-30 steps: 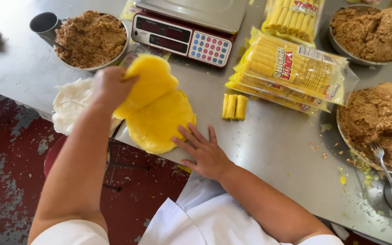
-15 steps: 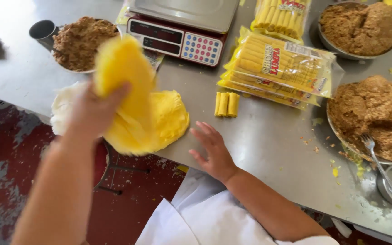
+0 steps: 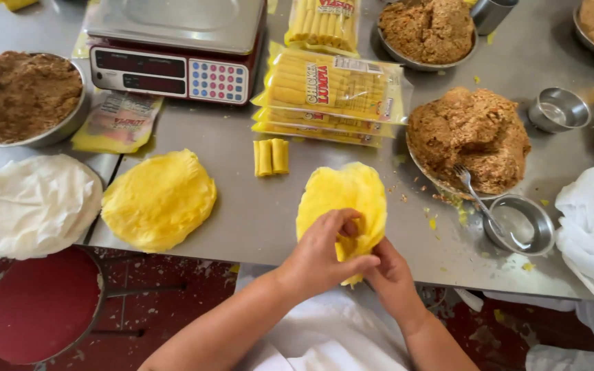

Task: Assembling lumpia by placing meat filling on wrappers and rolling them into cylinders at a food production station.

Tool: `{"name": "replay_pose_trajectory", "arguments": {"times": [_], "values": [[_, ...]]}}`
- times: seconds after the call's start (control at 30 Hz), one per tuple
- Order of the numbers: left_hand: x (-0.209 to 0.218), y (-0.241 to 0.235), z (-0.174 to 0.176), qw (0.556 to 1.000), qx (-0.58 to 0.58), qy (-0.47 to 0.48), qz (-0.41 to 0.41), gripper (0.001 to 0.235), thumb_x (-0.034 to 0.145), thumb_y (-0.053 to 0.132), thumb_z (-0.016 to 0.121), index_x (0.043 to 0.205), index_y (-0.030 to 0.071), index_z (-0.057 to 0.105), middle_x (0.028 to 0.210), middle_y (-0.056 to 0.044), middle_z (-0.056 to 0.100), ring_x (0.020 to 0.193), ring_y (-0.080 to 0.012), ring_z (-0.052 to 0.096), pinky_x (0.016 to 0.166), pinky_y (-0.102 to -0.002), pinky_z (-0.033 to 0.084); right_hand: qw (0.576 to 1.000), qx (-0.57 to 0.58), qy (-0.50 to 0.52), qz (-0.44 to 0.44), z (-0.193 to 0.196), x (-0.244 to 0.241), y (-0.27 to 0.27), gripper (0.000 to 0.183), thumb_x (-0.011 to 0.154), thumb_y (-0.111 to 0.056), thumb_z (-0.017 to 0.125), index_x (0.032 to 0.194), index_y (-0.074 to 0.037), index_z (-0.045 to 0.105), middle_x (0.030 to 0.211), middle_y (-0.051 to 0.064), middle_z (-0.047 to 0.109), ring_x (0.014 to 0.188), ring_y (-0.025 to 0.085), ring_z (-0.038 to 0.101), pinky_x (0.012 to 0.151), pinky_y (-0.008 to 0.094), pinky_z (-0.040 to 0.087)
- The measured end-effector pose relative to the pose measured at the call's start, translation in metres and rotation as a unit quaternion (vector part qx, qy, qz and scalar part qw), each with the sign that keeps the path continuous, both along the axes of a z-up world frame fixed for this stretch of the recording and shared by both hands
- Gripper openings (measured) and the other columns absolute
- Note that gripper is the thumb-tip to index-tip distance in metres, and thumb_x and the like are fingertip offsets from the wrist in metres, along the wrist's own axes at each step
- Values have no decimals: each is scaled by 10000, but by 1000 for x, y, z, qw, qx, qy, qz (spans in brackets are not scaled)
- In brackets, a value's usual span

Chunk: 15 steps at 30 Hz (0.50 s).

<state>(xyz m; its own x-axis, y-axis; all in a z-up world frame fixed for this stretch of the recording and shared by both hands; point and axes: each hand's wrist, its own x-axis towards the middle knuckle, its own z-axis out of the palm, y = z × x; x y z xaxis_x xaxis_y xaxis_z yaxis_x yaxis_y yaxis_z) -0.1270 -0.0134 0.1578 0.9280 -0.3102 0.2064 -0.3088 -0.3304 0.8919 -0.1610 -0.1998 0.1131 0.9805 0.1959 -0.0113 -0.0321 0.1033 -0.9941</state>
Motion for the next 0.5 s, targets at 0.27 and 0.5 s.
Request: {"name": "replay_pose_trajectory", "arguments": {"times": [0.27,0.5], "values": [[-23,-32,-63,997,22,-79,8,543,839,393,835,1195,62,594,1170,-100,638,1141,-282,606,1025,-401,487,969,199,138,-42,-23,-18,-26,460,1050,-174,450,1465,4,537,1396,173,642,1227,289,630,998,421,517],[-20,-40,-66,998,10,-56,0,112,868,210,772,832,119,718,1093,-82,667,1009,-290,657,950,-412,524,972,152,142,-106,-41,-21,-33,355,1018,-124,581,1333,33,632,1348,150,662,1240,274,636,1049,429,550]]}}
